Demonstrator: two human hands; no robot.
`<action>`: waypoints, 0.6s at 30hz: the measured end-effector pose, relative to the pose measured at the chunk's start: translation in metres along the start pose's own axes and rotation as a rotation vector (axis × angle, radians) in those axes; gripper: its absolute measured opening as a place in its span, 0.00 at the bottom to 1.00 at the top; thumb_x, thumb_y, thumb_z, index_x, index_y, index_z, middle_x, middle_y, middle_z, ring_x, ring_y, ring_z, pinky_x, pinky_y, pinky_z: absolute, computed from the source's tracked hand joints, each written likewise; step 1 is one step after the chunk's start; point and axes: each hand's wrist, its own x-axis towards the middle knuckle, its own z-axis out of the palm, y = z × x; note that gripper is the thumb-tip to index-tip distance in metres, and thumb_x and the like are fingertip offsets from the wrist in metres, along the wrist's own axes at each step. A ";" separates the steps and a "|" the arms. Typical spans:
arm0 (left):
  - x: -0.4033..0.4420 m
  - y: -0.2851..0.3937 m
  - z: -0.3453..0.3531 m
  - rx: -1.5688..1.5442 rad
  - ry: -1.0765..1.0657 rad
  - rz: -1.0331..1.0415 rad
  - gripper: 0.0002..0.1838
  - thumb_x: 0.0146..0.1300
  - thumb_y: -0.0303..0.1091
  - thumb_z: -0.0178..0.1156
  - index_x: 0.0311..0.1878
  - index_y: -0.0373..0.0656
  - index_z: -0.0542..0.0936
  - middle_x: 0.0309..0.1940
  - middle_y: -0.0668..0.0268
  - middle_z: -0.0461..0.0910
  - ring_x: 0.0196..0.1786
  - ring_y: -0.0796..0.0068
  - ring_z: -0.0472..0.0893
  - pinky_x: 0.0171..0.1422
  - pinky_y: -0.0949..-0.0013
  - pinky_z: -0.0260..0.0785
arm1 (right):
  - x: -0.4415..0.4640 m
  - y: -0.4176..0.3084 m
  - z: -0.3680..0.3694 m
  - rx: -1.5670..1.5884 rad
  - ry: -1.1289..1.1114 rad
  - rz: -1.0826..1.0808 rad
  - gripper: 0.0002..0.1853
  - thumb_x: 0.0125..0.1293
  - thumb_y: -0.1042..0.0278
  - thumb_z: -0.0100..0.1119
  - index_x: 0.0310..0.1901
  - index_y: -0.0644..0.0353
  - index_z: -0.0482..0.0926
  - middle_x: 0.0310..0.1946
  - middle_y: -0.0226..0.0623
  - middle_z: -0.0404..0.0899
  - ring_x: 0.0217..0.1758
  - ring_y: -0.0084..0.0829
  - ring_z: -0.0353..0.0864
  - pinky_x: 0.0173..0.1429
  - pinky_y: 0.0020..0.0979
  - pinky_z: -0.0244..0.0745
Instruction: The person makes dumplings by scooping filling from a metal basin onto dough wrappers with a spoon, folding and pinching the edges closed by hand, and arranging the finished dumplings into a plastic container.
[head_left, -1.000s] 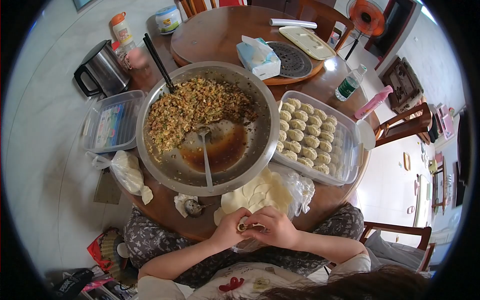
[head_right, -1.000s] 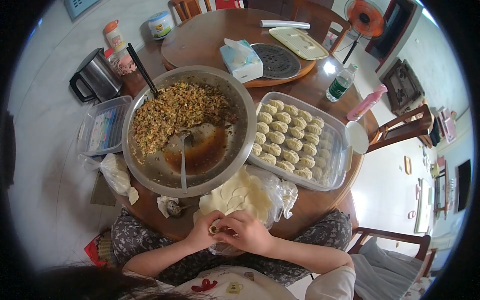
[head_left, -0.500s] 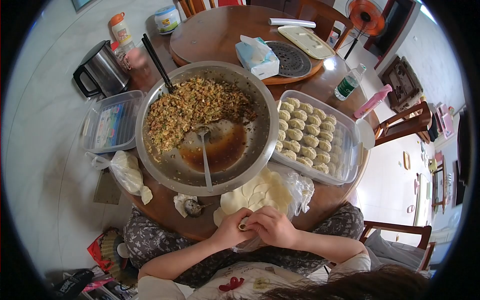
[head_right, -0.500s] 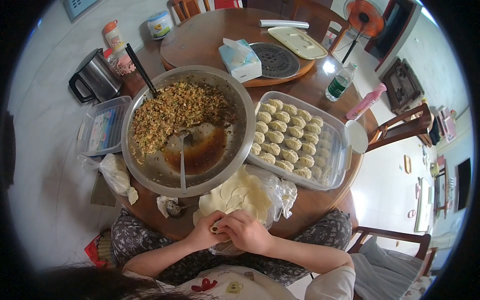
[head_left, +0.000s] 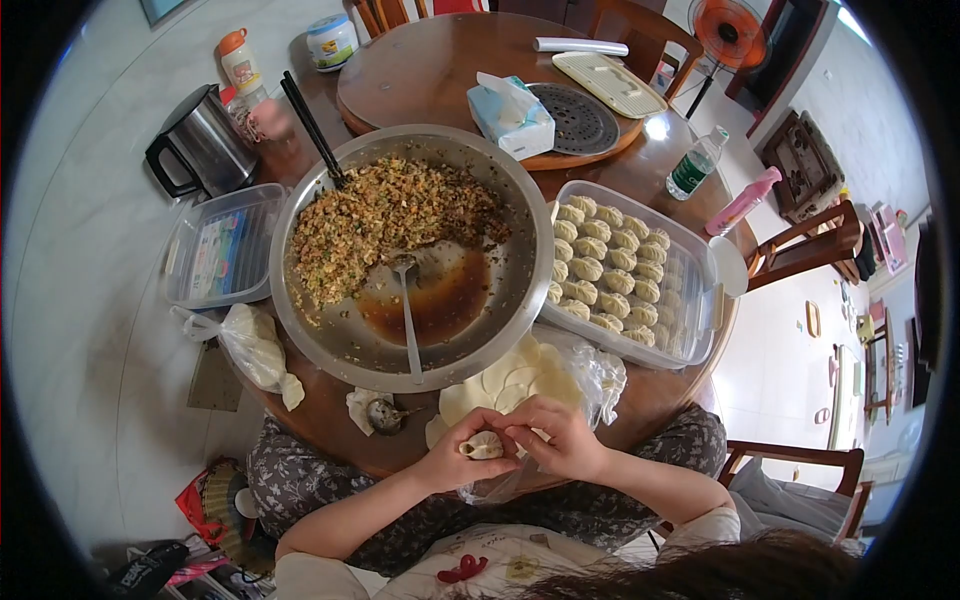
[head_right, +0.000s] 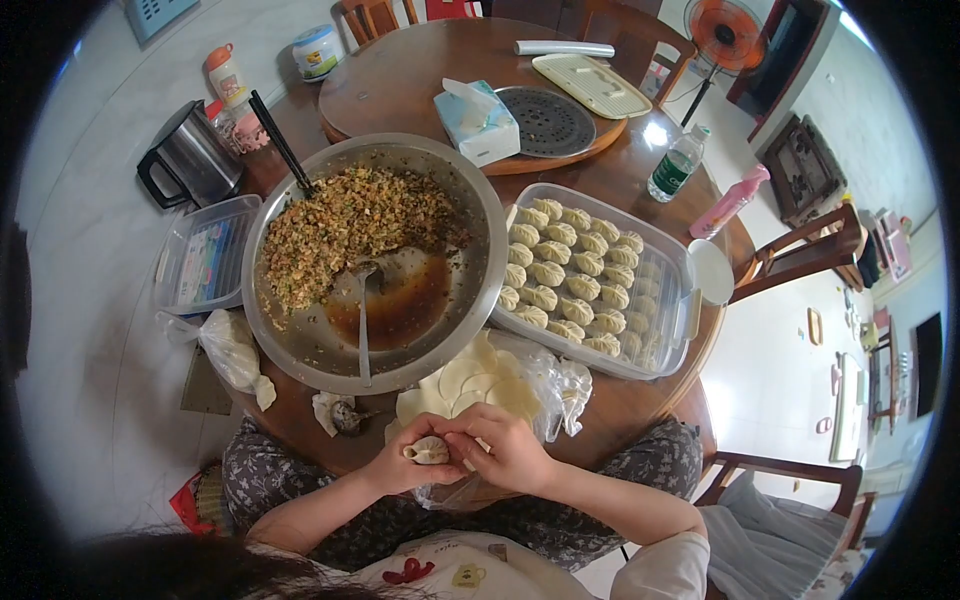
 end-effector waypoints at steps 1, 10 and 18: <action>0.000 0.003 0.002 -0.059 0.002 -0.013 0.20 0.51 0.22 0.61 0.46 0.42 0.65 0.37 0.70 0.71 0.42 0.83 0.72 0.47 0.77 0.66 | 0.000 0.000 0.000 -0.005 -0.001 -0.020 0.08 0.54 0.79 0.54 0.37 0.62 0.78 0.28 0.37 0.74 0.32 0.33 0.75 0.36 0.29 0.70; 0.001 0.003 0.001 0.017 0.001 -0.014 0.19 0.52 0.20 0.59 0.46 0.40 0.64 0.43 0.68 0.70 0.46 0.80 0.73 0.51 0.75 0.67 | 0.000 -0.003 -0.002 -0.088 -0.020 -0.081 0.09 0.52 0.79 0.57 0.37 0.62 0.78 0.28 0.36 0.75 0.32 0.32 0.75 0.36 0.28 0.70; 0.015 -0.001 -0.005 -0.159 0.071 0.176 0.18 0.50 0.17 0.59 0.43 0.40 0.66 0.48 0.60 0.68 0.50 0.69 0.73 0.54 0.65 0.69 | 0.012 -0.003 -0.008 -0.045 0.235 -0.110 0.08 0.51 0.79 0.55 0.36 0.62 0.76 0.30 0.38 0.75 0.33 0.35 0.75 0.37 0.28 0.71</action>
